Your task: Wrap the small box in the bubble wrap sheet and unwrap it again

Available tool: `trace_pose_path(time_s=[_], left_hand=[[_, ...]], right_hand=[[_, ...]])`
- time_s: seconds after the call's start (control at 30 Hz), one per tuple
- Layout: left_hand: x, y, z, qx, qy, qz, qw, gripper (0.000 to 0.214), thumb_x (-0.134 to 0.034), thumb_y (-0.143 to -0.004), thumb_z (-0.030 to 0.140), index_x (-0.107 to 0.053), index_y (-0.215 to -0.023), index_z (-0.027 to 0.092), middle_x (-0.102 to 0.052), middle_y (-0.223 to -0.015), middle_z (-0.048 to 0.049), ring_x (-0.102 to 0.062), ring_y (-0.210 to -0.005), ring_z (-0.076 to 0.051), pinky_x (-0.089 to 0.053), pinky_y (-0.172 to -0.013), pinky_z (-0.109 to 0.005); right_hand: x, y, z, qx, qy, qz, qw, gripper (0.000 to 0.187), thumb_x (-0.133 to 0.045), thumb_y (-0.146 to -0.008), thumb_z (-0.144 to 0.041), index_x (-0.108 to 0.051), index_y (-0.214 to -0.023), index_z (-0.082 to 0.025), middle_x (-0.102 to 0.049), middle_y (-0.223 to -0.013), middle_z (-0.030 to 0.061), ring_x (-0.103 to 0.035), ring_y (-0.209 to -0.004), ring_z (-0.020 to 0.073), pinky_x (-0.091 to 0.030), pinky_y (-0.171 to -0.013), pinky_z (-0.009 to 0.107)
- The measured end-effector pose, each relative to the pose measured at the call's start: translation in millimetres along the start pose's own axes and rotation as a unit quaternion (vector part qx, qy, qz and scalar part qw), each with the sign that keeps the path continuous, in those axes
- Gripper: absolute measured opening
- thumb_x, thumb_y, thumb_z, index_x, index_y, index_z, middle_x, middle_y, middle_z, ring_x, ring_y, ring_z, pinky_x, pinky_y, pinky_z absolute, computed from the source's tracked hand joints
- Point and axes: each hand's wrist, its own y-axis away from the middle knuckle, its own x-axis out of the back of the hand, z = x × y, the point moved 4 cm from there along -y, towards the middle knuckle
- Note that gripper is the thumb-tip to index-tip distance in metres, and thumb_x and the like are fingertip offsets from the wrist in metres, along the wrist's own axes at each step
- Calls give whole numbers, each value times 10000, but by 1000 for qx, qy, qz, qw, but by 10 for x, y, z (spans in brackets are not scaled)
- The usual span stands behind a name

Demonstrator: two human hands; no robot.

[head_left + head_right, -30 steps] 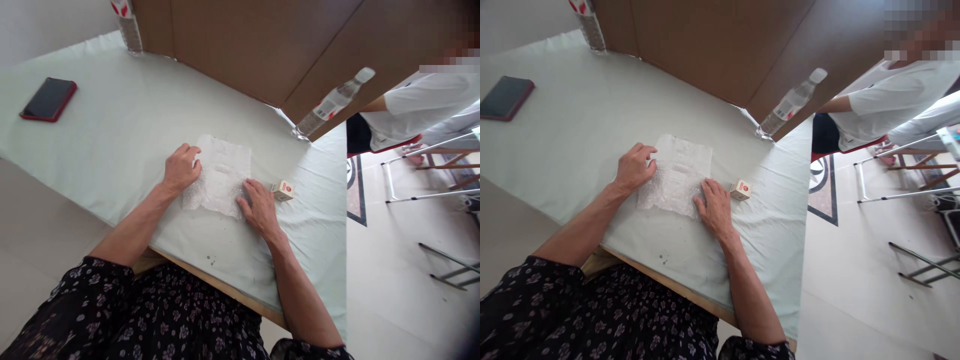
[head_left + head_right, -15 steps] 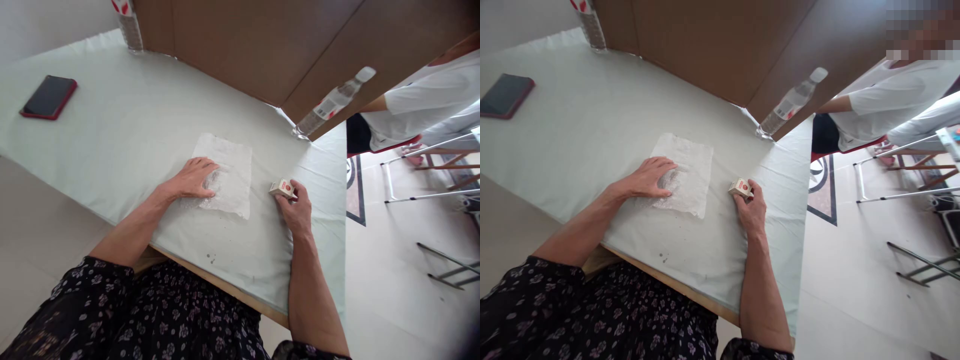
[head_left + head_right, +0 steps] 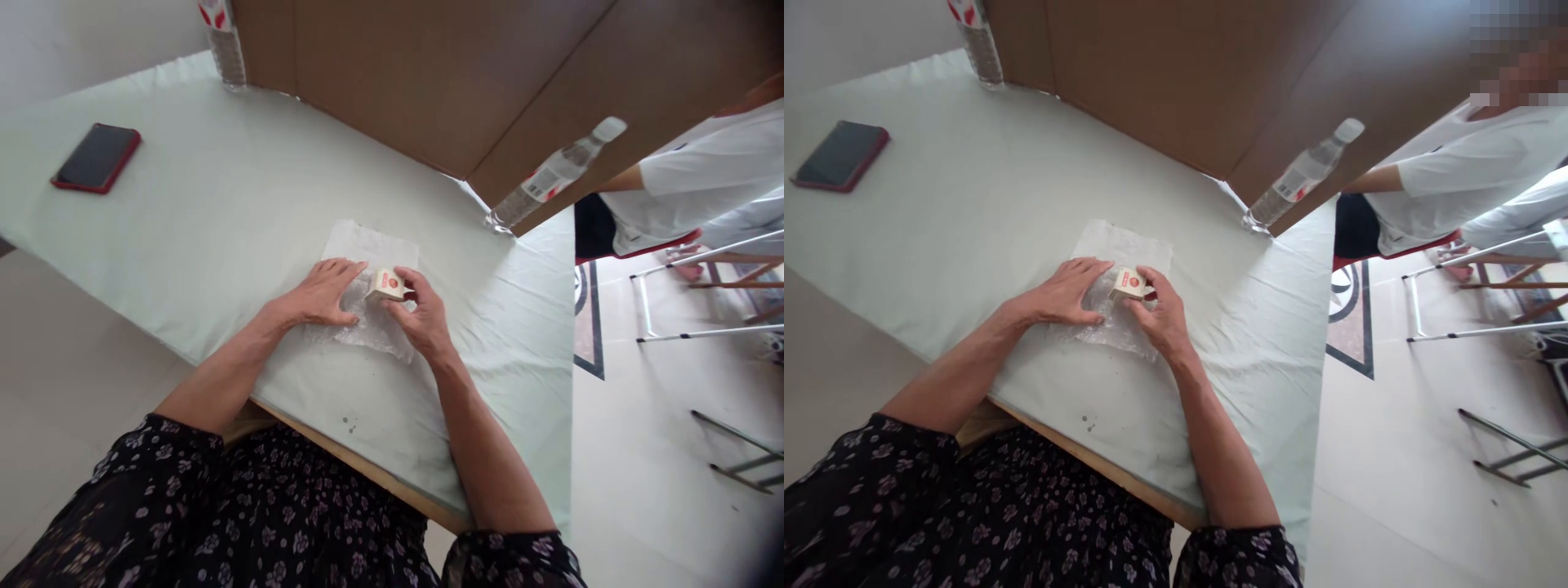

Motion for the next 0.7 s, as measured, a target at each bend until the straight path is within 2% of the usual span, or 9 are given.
trace_pose_path(time_s=[0.07,0.17,0.5,0.7], left_hand=[[1,8,-30,-6,9,-5,1000,978,-659,-740,418,-229,-1580,161,-408,-1558,-178,-314,-1484,-388,-252,-1216,-530],[5,25,-63,-13,22,-13,1000,994,-661,-740,397,-197,-1591,174,-414,-1555,-176,-296,-1502,-387,-256,-1216,-525],[38,37,-63,-16,23,-37,999,971,-694,-735,424,-253,-1569,195,-370,-1602,-165,-277,-1516,-385,-256,-1228,-529],[95,43,-62,-22,36,-27,999,819,-616,-774,358,-350,-1529,184,-446,-1557,-144,-340,-1486,-354,-273,-1226,-513]], right_hand=[[-137,-18,87,-10,11,-45,999,567,-701,-799,-338,-583,-1345,-238,-668,-1336,101,-671,-1117,247,-558,-945,415],[-187,5,159,-21,17,-78,997,640,-669,-828,-316,-504,-1442,-241,-646,-1383,108,-674,-1135,242,-534,-1008,434],[-152,4,153,-8,38,-94,995,590,-657,-839,-293,-543,-1416,-258,-657,-1388,94,-664,-1191,266,-528,-1020,456],[-202,19,192,15,69,-93,993,614,-655,-846,-298,-517,-1441,-240,-616,-1445,113,-607,-1279,283,-480,-1070,485]])
